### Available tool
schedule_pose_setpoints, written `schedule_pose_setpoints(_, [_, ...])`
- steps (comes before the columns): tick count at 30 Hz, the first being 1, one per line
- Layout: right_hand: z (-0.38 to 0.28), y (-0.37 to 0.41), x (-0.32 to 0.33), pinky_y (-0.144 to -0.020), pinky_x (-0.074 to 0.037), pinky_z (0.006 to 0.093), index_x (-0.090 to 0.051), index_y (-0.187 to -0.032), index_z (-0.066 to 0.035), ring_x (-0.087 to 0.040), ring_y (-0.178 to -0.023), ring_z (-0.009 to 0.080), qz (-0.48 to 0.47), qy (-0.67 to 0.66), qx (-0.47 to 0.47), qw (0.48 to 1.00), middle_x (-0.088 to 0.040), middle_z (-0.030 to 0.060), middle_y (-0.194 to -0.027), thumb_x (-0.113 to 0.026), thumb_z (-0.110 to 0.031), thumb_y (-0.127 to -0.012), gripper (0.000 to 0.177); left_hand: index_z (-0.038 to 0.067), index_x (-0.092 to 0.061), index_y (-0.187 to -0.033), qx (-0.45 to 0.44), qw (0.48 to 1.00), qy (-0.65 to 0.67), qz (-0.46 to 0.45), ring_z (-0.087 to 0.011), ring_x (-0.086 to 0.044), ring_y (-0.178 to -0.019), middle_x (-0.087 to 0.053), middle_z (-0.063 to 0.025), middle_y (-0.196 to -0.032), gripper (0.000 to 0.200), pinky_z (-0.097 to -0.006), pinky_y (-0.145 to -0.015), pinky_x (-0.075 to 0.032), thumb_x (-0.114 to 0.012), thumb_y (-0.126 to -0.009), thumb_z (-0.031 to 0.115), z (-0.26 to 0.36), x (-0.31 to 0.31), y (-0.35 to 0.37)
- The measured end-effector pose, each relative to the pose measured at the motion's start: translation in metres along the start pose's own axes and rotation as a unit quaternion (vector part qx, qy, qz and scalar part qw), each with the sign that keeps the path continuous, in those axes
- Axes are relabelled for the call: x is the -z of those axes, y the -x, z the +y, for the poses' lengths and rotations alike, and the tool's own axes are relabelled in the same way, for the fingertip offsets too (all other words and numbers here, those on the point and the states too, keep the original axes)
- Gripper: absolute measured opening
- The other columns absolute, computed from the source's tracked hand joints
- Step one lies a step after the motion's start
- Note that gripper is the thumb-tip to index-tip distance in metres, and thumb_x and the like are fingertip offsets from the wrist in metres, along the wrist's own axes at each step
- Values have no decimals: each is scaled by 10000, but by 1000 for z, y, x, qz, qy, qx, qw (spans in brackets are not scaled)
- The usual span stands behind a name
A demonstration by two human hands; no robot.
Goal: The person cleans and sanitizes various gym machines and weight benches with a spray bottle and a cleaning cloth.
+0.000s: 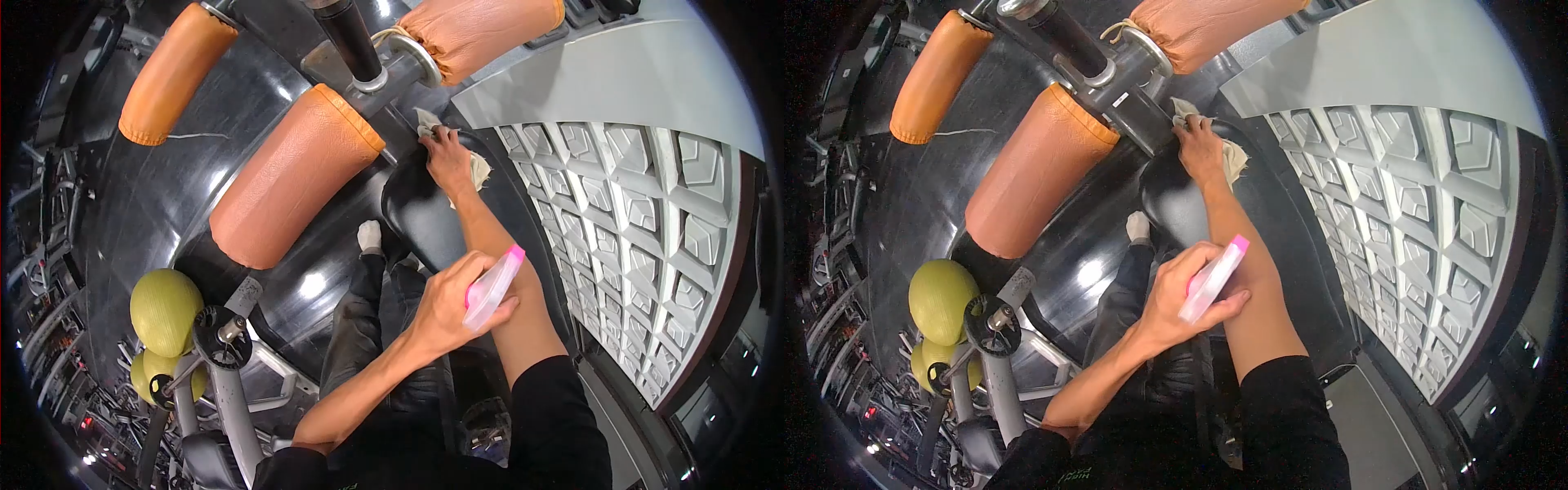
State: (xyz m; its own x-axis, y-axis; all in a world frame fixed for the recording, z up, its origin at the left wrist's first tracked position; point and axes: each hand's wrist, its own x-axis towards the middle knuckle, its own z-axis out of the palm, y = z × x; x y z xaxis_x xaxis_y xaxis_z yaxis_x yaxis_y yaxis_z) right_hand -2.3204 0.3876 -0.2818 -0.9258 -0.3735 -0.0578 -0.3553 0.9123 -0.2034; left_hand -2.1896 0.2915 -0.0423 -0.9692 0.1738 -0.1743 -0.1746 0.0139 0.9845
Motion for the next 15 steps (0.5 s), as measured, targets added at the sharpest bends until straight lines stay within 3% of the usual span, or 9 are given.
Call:
schedule_pose_setpoints(4, [21, -2, 13, -761, -534, 352, -639, -1065, -222, -531, -1020, 246, -32, 26, 33, 999, -526, 27, -1105, -614, -102, -739, 348, 10, -584, -920, 19, 1000, -18, -11, -222, -624, -687, -612, -100, -796, 323, -312, -655, -481, -764, -688, 143, 1, -2, -12])
schedule_pose_setpoints(7, [25, -1, 12, -727, -545, 358, -635, -1057, -229, -543, -984, 248, 19, 25, 15, 999, -526, 39, -1116, -610, -98, -728, 355, 17, -581, -905, 43, 999, -14, -9, -214, -615, -657, -607, -101, -758, 293, -316, -637, -475, -742, -697, 146, 1, -9, -19])
schedule_pose_setpoints(11, [11, 4, 0, -746, -538, 362, -642, -1040, -219, -543, -986, 249, 13, 11, -13, 1000, -530, 38, -1117, -600, -98, -736, 330, 14, -575, -898, 81, 997, 0, 3, -170, -583, -611, -591, -101, -702, 258, -303, -606, -461, -706, -721, 147, -16, -10, -23])
schedule_pose_setpoints(13, [4, 5, -3, -770, -529, 360, -649, -1025, -215, -542, -995, 247, 1, 13, 65, 998, -532, 33, -1131, -589, -96, -743, 312, 12, -574, -899, 83, 996, -7, 8, -155, -573, -606, -586, -95, -688, 259, -297, -603, -459, -708, -721, 145, -23, -8, -24])
schedule_pose_setpoints(15, [7, 4, 1, -780, -526, 355, -650, -1026, -214, -541, -1002, 245, 4, 4, 61, 998, -536, 31, -1133, -588, -92, -743, 314, 13, -577, -903, 81, 997, -9, 2, -136, -566, -609, -594, -89, -701, 272, -280, -602, -459, -721, -714, 145, -27, -6, -22])
